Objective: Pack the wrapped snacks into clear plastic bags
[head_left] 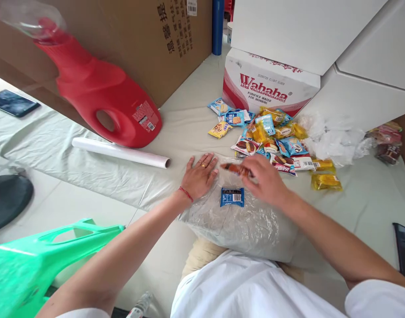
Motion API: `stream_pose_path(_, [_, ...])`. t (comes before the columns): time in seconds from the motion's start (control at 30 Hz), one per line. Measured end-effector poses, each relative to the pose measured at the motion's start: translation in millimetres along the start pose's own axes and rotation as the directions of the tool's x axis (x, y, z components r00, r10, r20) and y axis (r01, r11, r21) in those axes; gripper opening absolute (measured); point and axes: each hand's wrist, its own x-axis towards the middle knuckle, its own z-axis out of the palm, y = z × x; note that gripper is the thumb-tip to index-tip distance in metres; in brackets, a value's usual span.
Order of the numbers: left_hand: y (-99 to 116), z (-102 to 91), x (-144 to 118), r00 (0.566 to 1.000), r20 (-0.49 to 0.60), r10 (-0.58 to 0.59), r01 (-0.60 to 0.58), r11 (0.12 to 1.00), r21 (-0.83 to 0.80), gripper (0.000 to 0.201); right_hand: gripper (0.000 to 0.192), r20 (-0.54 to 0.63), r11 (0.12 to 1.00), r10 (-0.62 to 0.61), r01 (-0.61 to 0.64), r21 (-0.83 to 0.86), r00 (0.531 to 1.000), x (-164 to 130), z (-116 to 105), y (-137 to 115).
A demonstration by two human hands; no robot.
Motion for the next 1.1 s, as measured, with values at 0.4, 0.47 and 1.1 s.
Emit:
stream_pose_path(0.4, [-23, 5.7, 3, 0.995, -0.100, -0.019, 0.006, 0.991, -0.136, 0.051, 0.046, 0.232, 0.996, 0.086, -0.085, -0.013, 0.969, -67, 36, -37])
stream_pose_path(0.47, [-28, 7.5, 4, 0.990, -0.140, -0.017, -0.008, 0.985, -0.175, 0.050, 0.050, 0.271, 0.997, 0.081, -0.073, -0.039, 0.959, -65, 36, -37])
stream_pose_path(1.1, [-13, -33.2, -88, 0.835, -0.550, 0.000, -0.071, 0.992, -0.107, 0.038, 0.060, 0.115, 0.961, 0.276, -0.276, -0.014, 0.954, -65, 45, -48])
